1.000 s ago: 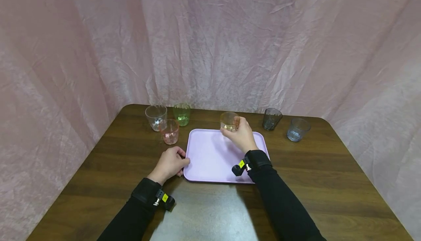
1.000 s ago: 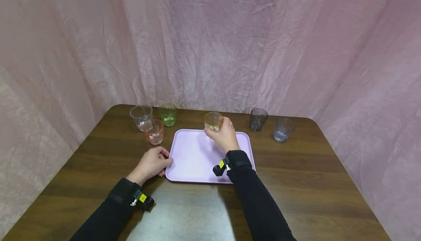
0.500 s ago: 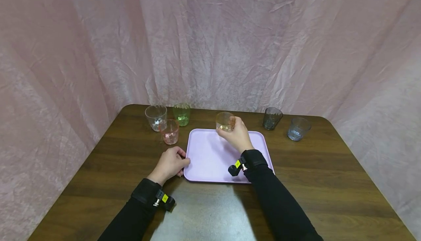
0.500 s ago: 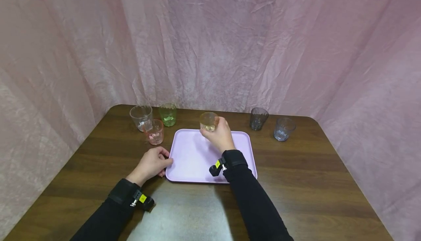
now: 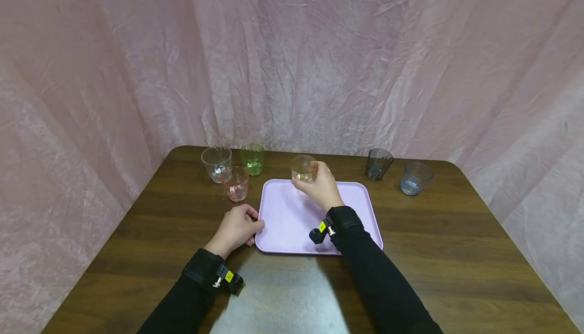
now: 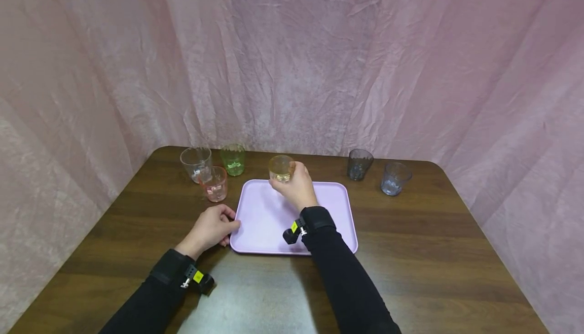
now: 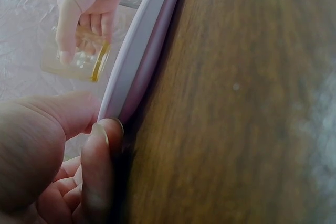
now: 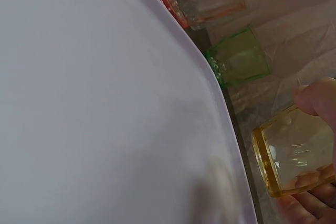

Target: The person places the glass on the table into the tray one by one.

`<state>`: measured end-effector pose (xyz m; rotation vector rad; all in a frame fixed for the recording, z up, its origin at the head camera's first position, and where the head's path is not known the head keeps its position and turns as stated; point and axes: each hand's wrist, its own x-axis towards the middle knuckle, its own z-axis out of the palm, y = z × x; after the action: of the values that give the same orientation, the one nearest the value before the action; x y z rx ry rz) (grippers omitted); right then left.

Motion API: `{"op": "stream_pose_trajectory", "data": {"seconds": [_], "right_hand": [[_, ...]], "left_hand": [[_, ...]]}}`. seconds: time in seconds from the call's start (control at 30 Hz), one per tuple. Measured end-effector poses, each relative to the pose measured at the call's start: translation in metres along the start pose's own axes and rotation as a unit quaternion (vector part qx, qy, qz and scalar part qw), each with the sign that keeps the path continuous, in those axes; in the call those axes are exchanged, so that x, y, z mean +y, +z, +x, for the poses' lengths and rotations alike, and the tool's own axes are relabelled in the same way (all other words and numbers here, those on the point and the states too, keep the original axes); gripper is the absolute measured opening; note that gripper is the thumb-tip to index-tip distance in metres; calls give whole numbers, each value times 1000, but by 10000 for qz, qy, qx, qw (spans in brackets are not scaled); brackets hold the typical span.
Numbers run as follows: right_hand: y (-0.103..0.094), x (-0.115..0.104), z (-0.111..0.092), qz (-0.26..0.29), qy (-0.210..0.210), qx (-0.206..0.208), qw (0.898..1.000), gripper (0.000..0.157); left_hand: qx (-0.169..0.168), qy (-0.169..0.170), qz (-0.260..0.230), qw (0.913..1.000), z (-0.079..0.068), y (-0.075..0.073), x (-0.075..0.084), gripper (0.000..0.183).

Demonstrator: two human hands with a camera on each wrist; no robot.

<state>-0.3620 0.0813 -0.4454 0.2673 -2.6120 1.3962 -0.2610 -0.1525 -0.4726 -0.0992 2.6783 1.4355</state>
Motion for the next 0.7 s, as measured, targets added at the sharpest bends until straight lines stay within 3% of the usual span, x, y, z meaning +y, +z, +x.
{"op": "stream_pose_trajectory", "data": {"seconds": [0.7], "right_hand": [[33, -7, 3, -36, -151, -203, 9997, 79]], "left_hand": [[34, 52, -38, 10000, 0, 2, -1, 16]]}}
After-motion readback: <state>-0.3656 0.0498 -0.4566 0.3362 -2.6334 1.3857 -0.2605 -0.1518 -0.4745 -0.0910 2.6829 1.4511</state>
